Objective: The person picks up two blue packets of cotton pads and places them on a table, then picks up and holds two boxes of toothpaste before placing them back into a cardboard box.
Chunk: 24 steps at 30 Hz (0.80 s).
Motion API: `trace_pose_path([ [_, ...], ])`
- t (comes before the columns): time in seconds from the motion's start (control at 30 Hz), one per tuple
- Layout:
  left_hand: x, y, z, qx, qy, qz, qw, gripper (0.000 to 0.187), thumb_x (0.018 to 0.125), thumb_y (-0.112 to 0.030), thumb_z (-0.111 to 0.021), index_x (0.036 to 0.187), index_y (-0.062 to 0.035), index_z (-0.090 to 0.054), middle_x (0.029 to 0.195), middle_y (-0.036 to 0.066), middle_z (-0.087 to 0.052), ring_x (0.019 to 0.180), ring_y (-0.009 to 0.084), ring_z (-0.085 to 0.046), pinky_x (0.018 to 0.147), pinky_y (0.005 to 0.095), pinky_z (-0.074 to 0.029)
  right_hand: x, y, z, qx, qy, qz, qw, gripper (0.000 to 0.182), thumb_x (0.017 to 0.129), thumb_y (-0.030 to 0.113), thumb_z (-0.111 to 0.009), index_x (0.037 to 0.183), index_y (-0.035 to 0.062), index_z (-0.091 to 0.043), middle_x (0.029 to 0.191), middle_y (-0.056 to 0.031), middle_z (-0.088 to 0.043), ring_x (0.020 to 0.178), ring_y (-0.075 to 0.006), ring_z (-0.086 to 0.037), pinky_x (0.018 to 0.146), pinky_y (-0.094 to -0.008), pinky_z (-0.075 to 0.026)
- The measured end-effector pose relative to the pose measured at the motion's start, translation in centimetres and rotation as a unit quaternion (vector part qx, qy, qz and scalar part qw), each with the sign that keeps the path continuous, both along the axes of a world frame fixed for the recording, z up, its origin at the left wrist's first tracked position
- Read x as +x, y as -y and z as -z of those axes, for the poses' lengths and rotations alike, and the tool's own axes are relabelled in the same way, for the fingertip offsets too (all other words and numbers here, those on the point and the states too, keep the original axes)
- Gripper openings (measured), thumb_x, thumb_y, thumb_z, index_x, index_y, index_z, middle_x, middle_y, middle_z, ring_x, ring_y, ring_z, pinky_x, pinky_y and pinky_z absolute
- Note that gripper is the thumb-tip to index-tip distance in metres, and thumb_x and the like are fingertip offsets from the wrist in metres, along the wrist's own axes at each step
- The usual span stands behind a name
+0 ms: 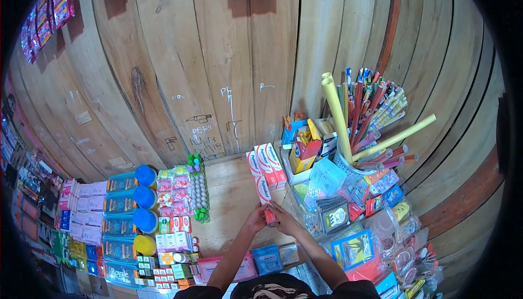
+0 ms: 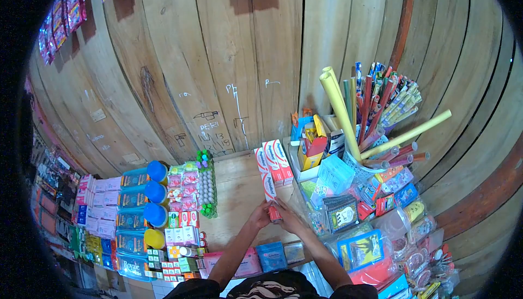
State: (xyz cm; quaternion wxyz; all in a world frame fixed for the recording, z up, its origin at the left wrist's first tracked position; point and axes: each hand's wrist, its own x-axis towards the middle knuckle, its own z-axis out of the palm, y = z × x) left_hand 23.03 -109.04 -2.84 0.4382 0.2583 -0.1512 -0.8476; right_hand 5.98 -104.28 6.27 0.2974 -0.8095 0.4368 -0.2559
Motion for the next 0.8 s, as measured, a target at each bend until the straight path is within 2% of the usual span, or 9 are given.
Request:
trace_pose_path([
  [0.1, -0.3, -1.0, -3.5, 0.046, 0.078, -0.007, 0.996, 0.052, 0.094, -0.030, -0.061, 0.141, -0.0282, -0.039, 0.125, -0.001, -0.055, 0.103, 0.0195, -0.058, 0.086, 0.0408, -0.050, 0.4, 0.8, 1.0, -0.010, 0.001, 0.010, 1.000, 0.081, 0.075, -0.002, -0.069, 0.147, 0.0043, -0.032, 0.156, -0.0187, -0.021, 0.141, -0.0343, -0.030, 0.113, -0.0380, -0.032],
  [0.2, -0.2, -1.2, -4.0, 0.057, 0.097, 0.000, 0.994, 0.059, 0.094, -0.031, -0.060, 0.145, -0.0355, -0.032, 0.131, -0.001, -0.050, 0.108, 0.0206, -0.054, 0.090, 0.0448, -0.047, 0.6, 1.7, 1.7, -0.040, -0.038, 0.008, 0.998, 0.079, 0.074, -0.008, -0.061, 0.147, 0.0033, -0.031, 0.156, -0.0193, -0.019, 0.140, -0.0355, -0.031, 0.111, -0.0400, -0.036],
  [0.3, 0.1, -1.0, -3.1, 0.051, 0.111, 0.000, 0.993, 0.060, 0.095, -0.029, -0.058, 0.147, -0.0364, -0.029, 0.131, 0.001, -0.050, 0.108, 0.0221, -0.054, 0.093, 0.0441, -0.045, 1.0, 2.6, 2.4, -0.045, -0.075, 0.011, 0.996, 0.077, 0.075, -0.008, -0.056, 0.147, 0.0022, -0.029, 0.156, -0.0211, -0.019, 0.137, -0.0381, -0.034, 0.108, -0.0420, -0.039],
  [0.5, 0.5, -0.6, -2.0, 0.045, 0.037, -0.004, 0.998, 0.066, 0.094, -0.027, -0.060, 0.149, -0.0369, -0.025, 0.135, 0.002, -0.046, 0.114, 0.0246, -0.050, 0.098, 0.0430, -0.044, 2.0, 5.0, 2.3, -0.033, -0.158, 0.038, 0.986, 0.072, 0.080, -0.001, -0.054, 0.147, 0.0016, -0.028, 0.155, -0.0214, -0.021, 0.120, -0.0409, -0.053, 0.093, -0.0452, -0.050],
  [0.6, 0.8, -0.5, -2.3, 0.048, 0.013, 0.011, 0.999, 0.074, 0.093, -0.028, -0.062, 0.151, -0.0374, -0.018, 0.134, 0.003, -0.046, 0.116, 0.0253, -0.049, 0.100, 0.0438, -0.043, 2.4, 6.2, 1.5, -0.062, -0.220, 0.035, 0.973, 0.071, 0.081, 0.001, -0.053, 0.147, 0.0010, -0.027, 0.154, -0.0216, -0.023, 0.109, -0.0417, -0.059, 0.085, -0.0473, -0.053],
  [0.7, 1.0, -0.7, -2.6, 0.072, 0.045, 0.017, 0.996, 0.081, 0.093, -0.029, -0.062, 0.152, -0.0387, -0.008, 0.128, 0.004, -0.050, 0.115, 0.0251, -0.051, 0.099, 0.0447, -0.043, 3.1, 7.1, 0.3, -0.063, -0.239, 0.051, 0.968, 0.070, 0.081, 0.003, -0.053, 0.146, -0.0001, -0.028, 0.153, -0.0218, -0.026, 0.104, -0.0426, -0.061, 0.081, -0.0481, -0.054],
  [0.8, 1.0, -0.5, -2.5, 0.069, 0.039, 0.014, 0.997, 0.084, 0.094, -0.029, -0.061, 0.153, -0.0402, -0.002, 0.124, 0.004, -0.051, 0.113, 0.0251, -0.052, 0.099, 0.0456, -0.043, 3.6, 8.7, 0.5, -0.016, -0.186, 0.065, 0.980, 0.051, 0.097, 0.016, -0.039, 0.142, -0.0067, -0.030, 0.143, -0.0294, -0.038, 0.099, -0.0454, -0.061, 0.085, -0.0507, -0.050],
])
